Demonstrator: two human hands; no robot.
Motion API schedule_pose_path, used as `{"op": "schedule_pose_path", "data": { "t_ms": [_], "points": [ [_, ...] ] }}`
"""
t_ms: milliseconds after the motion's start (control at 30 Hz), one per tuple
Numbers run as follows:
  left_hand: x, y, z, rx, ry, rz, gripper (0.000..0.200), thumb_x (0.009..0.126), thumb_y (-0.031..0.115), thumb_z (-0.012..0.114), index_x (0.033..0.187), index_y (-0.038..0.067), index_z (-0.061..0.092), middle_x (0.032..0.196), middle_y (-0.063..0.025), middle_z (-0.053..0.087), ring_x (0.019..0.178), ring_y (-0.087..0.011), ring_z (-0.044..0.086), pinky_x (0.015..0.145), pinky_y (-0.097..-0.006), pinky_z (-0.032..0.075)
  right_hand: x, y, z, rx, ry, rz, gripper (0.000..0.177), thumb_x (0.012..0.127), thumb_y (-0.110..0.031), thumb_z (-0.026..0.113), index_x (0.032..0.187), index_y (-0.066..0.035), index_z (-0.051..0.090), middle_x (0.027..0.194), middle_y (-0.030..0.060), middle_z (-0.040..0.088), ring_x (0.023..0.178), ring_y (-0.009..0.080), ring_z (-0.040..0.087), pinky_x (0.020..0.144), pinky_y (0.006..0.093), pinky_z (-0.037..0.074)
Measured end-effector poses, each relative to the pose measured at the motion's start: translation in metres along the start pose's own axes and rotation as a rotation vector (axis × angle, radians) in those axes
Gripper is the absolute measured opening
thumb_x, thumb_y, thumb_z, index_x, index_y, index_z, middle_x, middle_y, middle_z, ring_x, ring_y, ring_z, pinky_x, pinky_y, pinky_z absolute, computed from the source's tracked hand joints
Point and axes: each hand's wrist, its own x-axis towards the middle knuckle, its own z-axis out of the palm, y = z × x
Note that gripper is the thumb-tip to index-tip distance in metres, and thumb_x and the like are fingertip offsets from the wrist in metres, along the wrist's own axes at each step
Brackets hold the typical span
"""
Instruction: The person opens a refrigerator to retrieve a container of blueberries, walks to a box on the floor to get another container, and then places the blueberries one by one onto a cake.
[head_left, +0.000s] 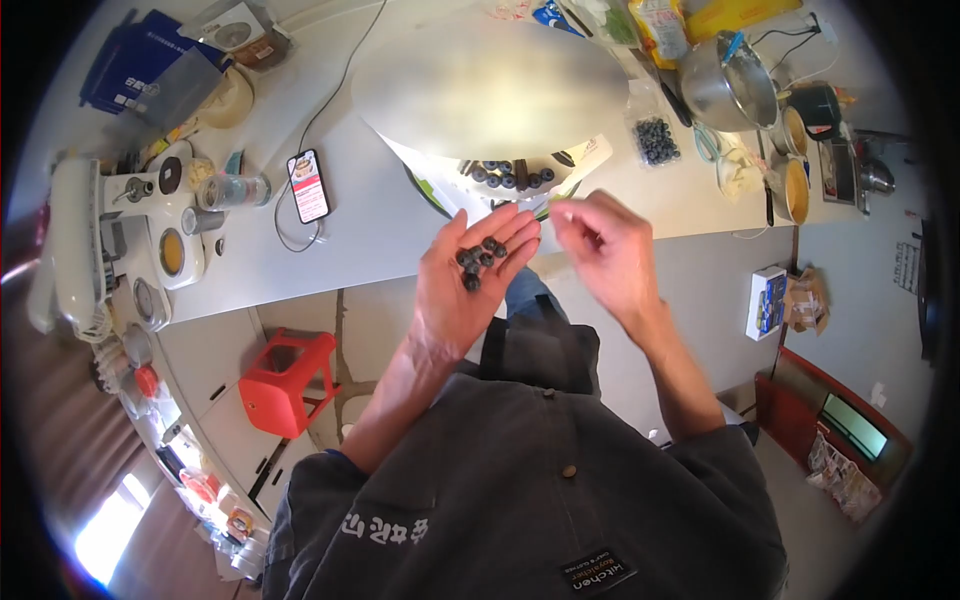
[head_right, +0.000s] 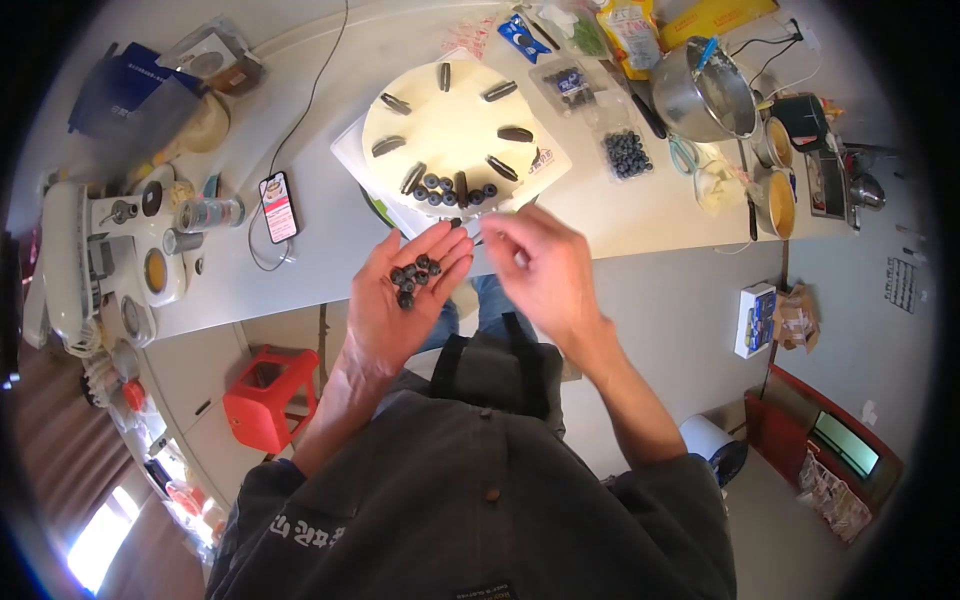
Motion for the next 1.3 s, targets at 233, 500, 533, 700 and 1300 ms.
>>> {"op": "schedule_pose_path", "data": {
  "t_ms": [233, 500, 533, 700, 1300],
  "points": [
    [-0.005, 0.005, 0.003, -0.015, -0.131, 0.006, 0.061, 0.112, 0.037, 0.030, 0.142, -0.012, 0.050, 0.141, -0.0220, 0.056, 0.133, -0.0312, 0.051, 0.118, -0.0437, 0.035, -0.019, -0.035, 0.017, 0.075, -0.033, -0.102, 0.023, 0.085, -0.003, 0.078, 0.107, -0.007, 0.075, 0.091, 0.0030, 0.068, 0.061, 0.0124, 0.056, 0.055, 0.0271, 0.046],
    [-0.018, -0.002, -0.002, -0.004, -0.163, -0.004, 0.060, 0.112, 0.036, 0.030, 0.141, -0.011, 0.052, 0.139, -0.0207, 0.058, 0.128, -0.0293, 0.052, 0.116, -0.0435, 0.037, -0.030, -0.045, 0.017, -0.041, -0.023, -0.062, 0.022, 0.083, -0.007, 0.077, 0.105, -0.007, 0.075, 0.088, 0.0041, 0.068, 0.058, 0.0138, 0.057, 0.055, 0.0287, 0.047],
    [-0.019, -0.002, -0.001, -0.016, -0.147, -0.011, 0.059, 0.112, 0.035, 0.031, 0.141, -0.012, 0.051, 0.140, -0.0222, 0.058, 0.128, -0.0301, 0.052, 0.117, -0.0440, 0.036, -0.031, -0.044, 0.016, -0.042, -0.008, -0.075, 0.022, 0.083, -0.007, 0.077, 0.105, -0.007, 0.075, 0.088, 0.0044, 0.068, 0.058, 0.0139, 0.057, 0.055, 0.0290, 0.047],
    [-0.021, -0.004, -0.005, -0.024, -0.161, -0.027, 0.059, 0.112, 0.035, 0.032, 0.140, -0.013, 0.050, 0.139, -0.0234, 0.058, 0.128, -0.0311, 0.053, 0.117, -0.0446, 0.036, -0.034, -0.051, 0.009, -0.142, -0.087, -0.010, 0.019, 0.085, -0.008, 0.075, 0.103, -0.005, 0.073, 0.099, 0.0079, 0.072, 0.077, 0.0243, 0.074, 0.067, 0.0336, 0.060],
    [-0.026, -0.015, -0.010, 0.329, -0.214, 0.192, 0.043, 0.112, 0.034, 0.041, 0.126, -0.002, 0.059, 0.117, -0.0095, 0.064, 0.112, -0.0192, 0.059, 0.101, -0.0385, 0.046, -0.021, -0.048, 0.012, -0.226, -0.229, -0.267, 0.019, 0.084, -0.010, 0.073, 0.103, -0.010, 0.074, 0.098, 0.0011, 0.070, 0.078, 0.0229, 0.071, 0.069, 0.0330, 0.058]
  ]
}}
